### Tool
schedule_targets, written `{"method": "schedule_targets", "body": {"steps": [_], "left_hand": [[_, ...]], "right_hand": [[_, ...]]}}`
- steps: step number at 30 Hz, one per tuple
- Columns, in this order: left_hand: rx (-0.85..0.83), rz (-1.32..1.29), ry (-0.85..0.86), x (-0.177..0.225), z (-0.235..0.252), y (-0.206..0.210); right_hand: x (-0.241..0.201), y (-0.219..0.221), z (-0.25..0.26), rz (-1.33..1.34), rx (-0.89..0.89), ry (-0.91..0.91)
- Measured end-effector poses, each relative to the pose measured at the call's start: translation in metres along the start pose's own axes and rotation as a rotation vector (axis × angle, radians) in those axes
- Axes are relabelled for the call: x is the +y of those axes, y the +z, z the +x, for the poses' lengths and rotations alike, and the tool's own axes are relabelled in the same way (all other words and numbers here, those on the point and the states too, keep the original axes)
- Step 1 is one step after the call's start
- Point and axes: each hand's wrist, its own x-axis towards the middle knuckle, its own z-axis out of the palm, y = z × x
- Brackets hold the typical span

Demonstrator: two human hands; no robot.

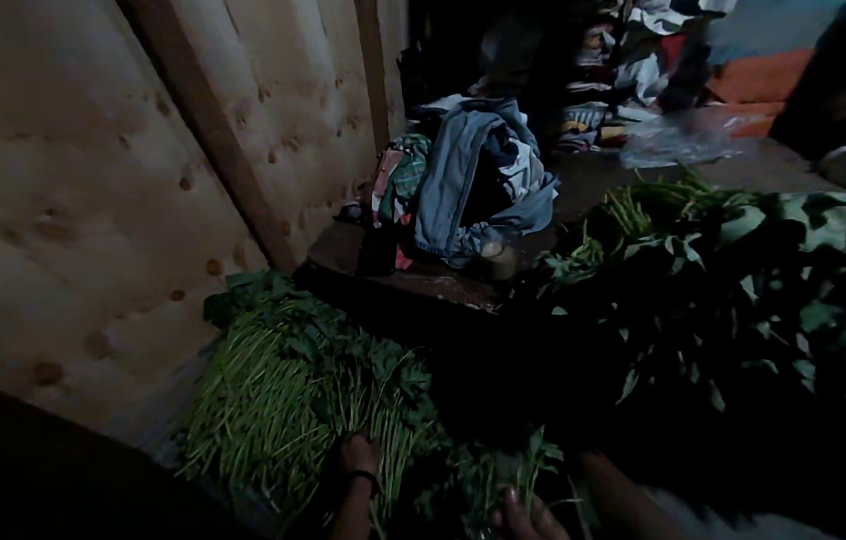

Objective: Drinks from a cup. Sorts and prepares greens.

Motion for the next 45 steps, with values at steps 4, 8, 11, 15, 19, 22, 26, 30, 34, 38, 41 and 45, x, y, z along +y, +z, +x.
{"method": "schedule_targets", "body": {"steps": [4,8,11,15,19,22,26,30,34,38,41,45], "left_hand": [[0.048,-0.327,0.015,-0.009,-0.018,-0.009],[-0.035,-0.729,0.068,-0.021,-0.079,-0.031],[-0.055,-0.832,0.18,-0.029,-0.138,-0.047],[-0.038,-0.919,0.294,-0.028,-0.202,-0.058],[0.004,-0.938,0.418,-0.027,-0.241,-0.05],[0.024,-0.967,0.505,-0.025,-0.257,-0.043],[0.066,-0.972,0.563,-0.019,-0.267,-0.04],[0.092,-0.876,0.558,-0.013,-0.27,-0.032],[0.006,-0.778,0.602,-0.011,-0.27,-0.019],[0.08,-0.805,0.628,0.002,-0.271,-0.026],[0.253,-0.911,0.652,0.019,-0.271,-0.041],[0.237,-1.109,0.576,0.039,-0.269,-0.056]], "right_hand": [[-0.001,0.004,-0.004,0.009,0.007,0.011],[0.003,0.002,-0.009,-0.003,-0.017,-0.013],[0.001,0.003,-0.015,-0.037,-0.03,0.026],[-0.003,0.004,-0.02,-0.021,-0.064,0.044],[-0.004,0.003,-0.023,0.027,-0.073,0.044],[-0.005,0.001,-0.026,0.021,-0.077,0.039],[-0.004,-0.004,-0.027,-0.012,-0.131,-0.008],[0.0,-0.009,-0.028,-0.096,-0.252,-0.118],[-0.002,-0.006,-0.033,-0.086,-0.259,-0.135],[-0.002,-0.004,-0.033,-0.143,-0.215,-0.125],[0.0,-0.005,-0.03,-0.22,-0.239,-0.139],[-0.002,-0.004,-0.035,-0.303,-0.269,-0.147]]}}
